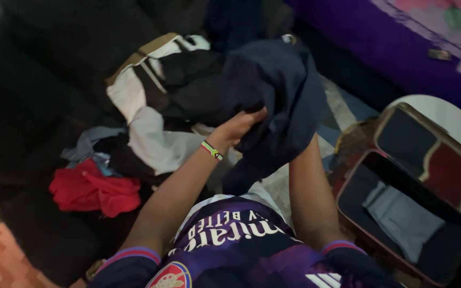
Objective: The person picks up a light-colored pair of pants and a dark-colored pair of pants from a pile of clothes, folds each pair on a desk, and places them into an open suitcase.
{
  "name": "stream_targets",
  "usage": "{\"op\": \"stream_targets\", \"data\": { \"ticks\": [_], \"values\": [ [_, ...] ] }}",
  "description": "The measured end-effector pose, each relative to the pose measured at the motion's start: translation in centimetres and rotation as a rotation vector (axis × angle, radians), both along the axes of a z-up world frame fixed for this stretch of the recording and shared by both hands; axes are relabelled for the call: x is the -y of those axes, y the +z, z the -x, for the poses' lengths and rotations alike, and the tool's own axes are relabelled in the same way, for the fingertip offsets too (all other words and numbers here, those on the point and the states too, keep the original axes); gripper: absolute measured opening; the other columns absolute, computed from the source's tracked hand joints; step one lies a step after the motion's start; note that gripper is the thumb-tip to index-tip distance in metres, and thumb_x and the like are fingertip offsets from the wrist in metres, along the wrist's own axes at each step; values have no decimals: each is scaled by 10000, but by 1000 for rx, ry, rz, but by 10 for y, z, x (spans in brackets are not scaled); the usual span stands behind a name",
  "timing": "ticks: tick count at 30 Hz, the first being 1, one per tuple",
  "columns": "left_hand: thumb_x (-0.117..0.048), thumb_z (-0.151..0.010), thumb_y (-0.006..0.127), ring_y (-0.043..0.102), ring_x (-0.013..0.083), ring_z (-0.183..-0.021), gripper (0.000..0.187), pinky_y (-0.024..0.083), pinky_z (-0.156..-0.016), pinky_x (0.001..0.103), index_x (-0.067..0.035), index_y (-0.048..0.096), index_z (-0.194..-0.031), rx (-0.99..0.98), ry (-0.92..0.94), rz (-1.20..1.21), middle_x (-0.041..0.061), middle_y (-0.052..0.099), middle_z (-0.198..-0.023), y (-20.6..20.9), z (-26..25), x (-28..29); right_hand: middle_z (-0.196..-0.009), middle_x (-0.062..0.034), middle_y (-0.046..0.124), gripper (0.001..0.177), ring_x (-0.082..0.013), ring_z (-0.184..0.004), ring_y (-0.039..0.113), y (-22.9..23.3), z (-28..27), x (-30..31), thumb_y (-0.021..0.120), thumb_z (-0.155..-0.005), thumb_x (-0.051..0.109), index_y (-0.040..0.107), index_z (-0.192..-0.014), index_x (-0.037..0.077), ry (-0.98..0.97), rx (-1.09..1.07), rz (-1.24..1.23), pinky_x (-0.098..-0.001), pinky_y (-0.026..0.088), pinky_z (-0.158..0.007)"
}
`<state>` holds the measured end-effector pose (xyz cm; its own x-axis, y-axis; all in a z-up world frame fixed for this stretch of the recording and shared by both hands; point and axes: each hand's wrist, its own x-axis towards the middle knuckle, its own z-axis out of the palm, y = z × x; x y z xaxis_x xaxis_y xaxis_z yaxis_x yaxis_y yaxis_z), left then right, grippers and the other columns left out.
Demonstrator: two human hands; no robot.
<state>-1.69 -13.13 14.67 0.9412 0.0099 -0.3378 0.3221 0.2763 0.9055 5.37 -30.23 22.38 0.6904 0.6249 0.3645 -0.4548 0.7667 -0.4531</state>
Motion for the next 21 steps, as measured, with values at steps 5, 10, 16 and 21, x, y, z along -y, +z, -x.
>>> {"op": "stream_targets", "data": {
  "ticks": [5, 10, 16, 21],
  "values": [
    [-379, -1095, 465, 628, 261, -1244, 510, 501, -1114, 411, -7, 556, -1432, 223, -61, 313, 146, 637, -1377, -7, -31, 63, -1435, -131, 579, 659, -288, -1312, 569, -56, 8, 66, 425, -1024, 522, 473, -1467, 37, -95, -151, 59, -432, 436, -1139],
    [-579, -1074, 376, 616, 331, -1263, 703, 488, -1136, 475, 14, 545, -1412, 275, -182, 806, 186, 625, -1373, -4, -65, 141, -1458, -139, 561, 685, -296, -1331, 553, -131, 15, 104, 420, -1031, 535, 454, -1489, 27, -146, -329, 131, -438, 420, -1154],
    [-605, -1059, 416, 582, 347, -1323, 750, 449, -1192, 491, 17, 535, -1461, 245, 48, 652, 184, 588, -1444, 7, -88, 229, -1486, -149, 540, 715, -307, -1354, 533, -185, 47, 203, 414, -1041, 550, 431, -1516, 16, -263, -509, 172, -446, 401, -1171],
    [-683, -967, 402, 566, 354, -1317, 819, 427, -1142, 514, -19, 535, -1429, 95, -46, 696, 186, 582, -1430, 4, -96, 280, -1483, -185, 533, 754, -341, -1347, 535, -176, 62, 285, 405, -1049, 580, 420, -1517, -11, -299, -480, -110, -479, 401, -1163]
  ]
}}
